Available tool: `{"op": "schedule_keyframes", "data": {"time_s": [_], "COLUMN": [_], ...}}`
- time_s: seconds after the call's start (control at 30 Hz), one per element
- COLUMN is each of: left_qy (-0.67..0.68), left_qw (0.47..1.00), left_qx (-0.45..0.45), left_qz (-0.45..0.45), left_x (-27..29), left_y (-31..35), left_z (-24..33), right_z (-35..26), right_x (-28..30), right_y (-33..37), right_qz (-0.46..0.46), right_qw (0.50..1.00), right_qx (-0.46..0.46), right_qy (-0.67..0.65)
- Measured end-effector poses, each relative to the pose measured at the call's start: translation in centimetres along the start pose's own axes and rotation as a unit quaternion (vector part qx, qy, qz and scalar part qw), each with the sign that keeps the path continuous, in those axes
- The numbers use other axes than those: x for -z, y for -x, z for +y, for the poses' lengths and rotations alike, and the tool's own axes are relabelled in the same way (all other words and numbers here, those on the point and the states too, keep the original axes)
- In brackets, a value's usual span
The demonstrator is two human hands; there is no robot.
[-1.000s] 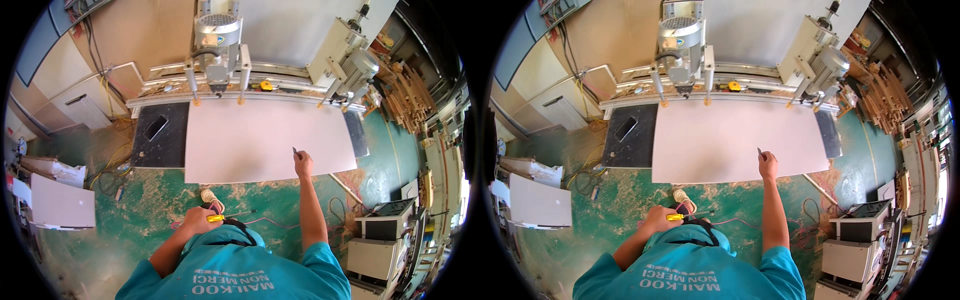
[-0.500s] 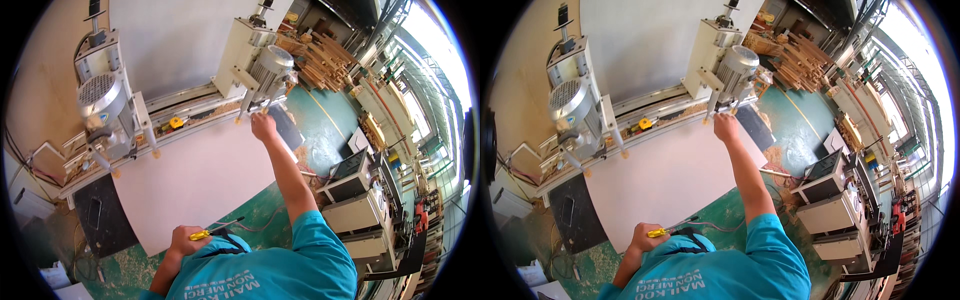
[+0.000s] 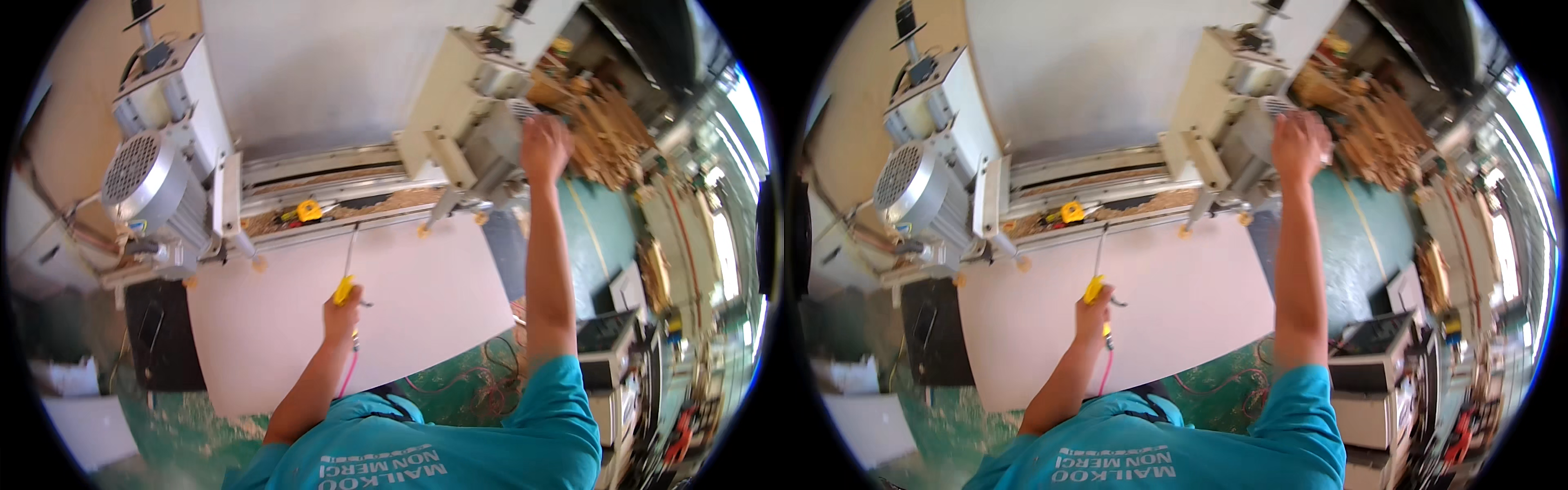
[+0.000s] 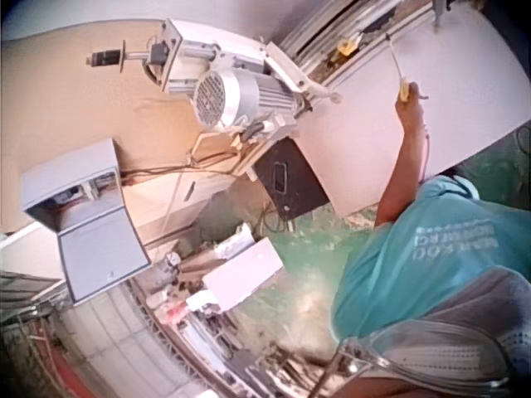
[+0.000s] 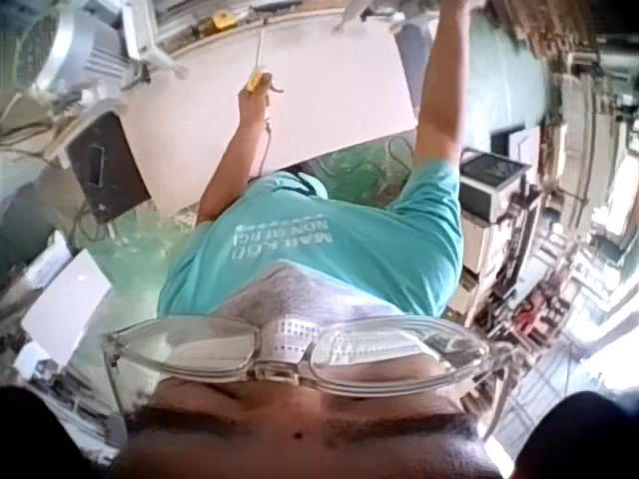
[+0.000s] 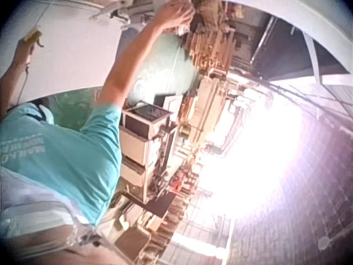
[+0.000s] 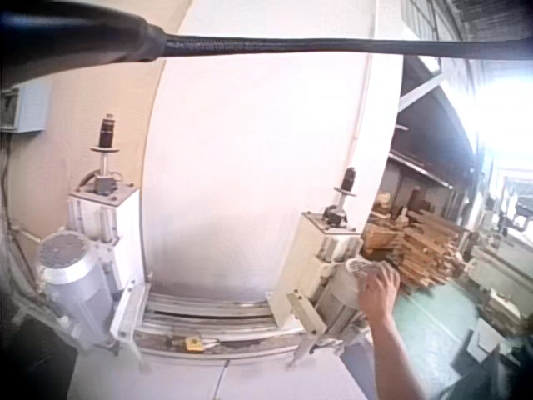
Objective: The person places a wood panel onto a machine, aligns it using a ruler, and uses the machine to drill holes into the panel. They repeat this process with several panels, moving them to a stack and blowing away wood chips with an air gun.
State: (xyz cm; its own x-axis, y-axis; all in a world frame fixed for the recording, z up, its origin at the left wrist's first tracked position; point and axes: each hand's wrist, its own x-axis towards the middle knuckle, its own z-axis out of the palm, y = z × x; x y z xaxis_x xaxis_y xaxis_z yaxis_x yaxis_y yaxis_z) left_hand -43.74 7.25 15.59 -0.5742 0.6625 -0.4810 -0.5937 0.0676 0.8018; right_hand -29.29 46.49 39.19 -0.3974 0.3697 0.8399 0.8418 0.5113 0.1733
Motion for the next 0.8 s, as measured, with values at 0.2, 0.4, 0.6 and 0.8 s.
{"op": "schedule_keyframes", "data": {"time_s": [0.2,0.4,0.6,0.8], "left_qy": [-0.011,-0.358,-0.736,-0.735], "left_qw": [0.984,0.814,0.593,0.628], "left_qx": [-0.034,0.066,-0.287,-0.236], "left_qz": [-0.172,-0.454,0.155,0.097], "left_x": [-10.1,-9.0,1.4,4.3], "left_y": [-2.0,-8.4,-27.1,-33.4], "left_z": [-2.8,-1.1,1.8,1.1], "right_z": [-7.9,-7.5,4.5,9.1], "right_x": [3.9,5.4,7.0,11.7], "right_y": [22.7,34.4,36.4,42.7], "right_qz": [-0.234,-0.3,-0.603,-0.712], "right_qw": [0.823,0.547,0.223,0.379], "right_qx": [-0.076,-0.439,-0.417,-0.347], "right_qy": [-0.511,-0.646,-0.642,-0.479]}}
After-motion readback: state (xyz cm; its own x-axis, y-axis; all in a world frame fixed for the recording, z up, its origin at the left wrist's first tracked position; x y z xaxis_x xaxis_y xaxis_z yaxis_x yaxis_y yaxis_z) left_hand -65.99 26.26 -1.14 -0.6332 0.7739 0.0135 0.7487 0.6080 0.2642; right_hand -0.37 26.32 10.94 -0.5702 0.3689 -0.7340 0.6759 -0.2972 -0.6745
